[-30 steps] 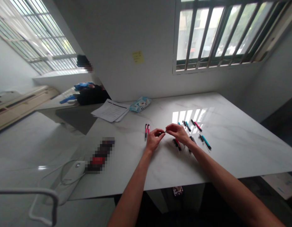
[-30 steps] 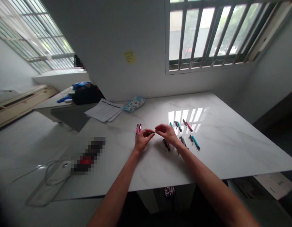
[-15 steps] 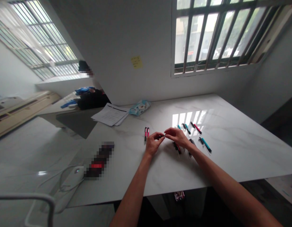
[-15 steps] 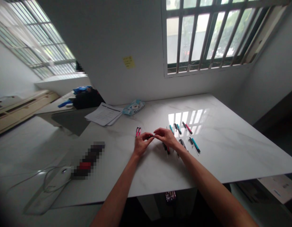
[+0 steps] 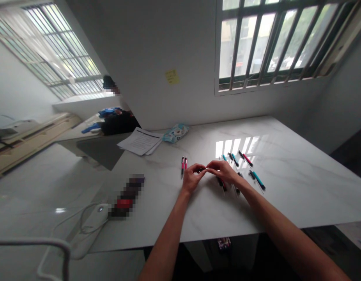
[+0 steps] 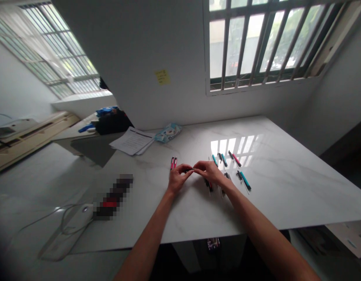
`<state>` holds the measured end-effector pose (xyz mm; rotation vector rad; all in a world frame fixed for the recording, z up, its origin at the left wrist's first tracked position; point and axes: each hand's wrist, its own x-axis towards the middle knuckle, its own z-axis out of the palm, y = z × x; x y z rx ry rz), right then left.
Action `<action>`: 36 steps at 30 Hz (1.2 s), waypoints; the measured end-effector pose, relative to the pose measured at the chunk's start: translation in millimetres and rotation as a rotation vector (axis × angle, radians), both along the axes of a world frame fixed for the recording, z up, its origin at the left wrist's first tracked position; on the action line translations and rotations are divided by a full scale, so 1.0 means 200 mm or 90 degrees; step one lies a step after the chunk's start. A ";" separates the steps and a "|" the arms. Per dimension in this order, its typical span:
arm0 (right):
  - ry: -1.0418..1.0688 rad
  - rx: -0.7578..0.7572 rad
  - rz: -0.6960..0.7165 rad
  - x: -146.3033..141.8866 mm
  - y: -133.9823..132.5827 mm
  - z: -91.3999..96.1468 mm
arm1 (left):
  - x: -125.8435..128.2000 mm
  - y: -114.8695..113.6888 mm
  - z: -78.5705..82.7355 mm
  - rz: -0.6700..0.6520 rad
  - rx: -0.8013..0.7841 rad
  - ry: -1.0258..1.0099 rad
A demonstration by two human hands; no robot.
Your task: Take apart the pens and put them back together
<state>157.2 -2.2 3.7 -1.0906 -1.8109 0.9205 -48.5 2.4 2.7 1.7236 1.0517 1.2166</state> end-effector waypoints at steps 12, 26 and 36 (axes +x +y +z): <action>-0.057 0.020 -0.016 0.00 -0.03 0.08 | 0.00 0.02 -0.01 -0.029 -0.002 -0.008; 0.064 -0.080 0.064 -0.08 -0.02 0.06 | 0.02 0.04 0.01 -0.032 -0.188 -0.305; -0.326 0.140 -0.004 0.37 0.11 0.18 | 0.00 0.02 0.08 -0.039 -0.328 -0.419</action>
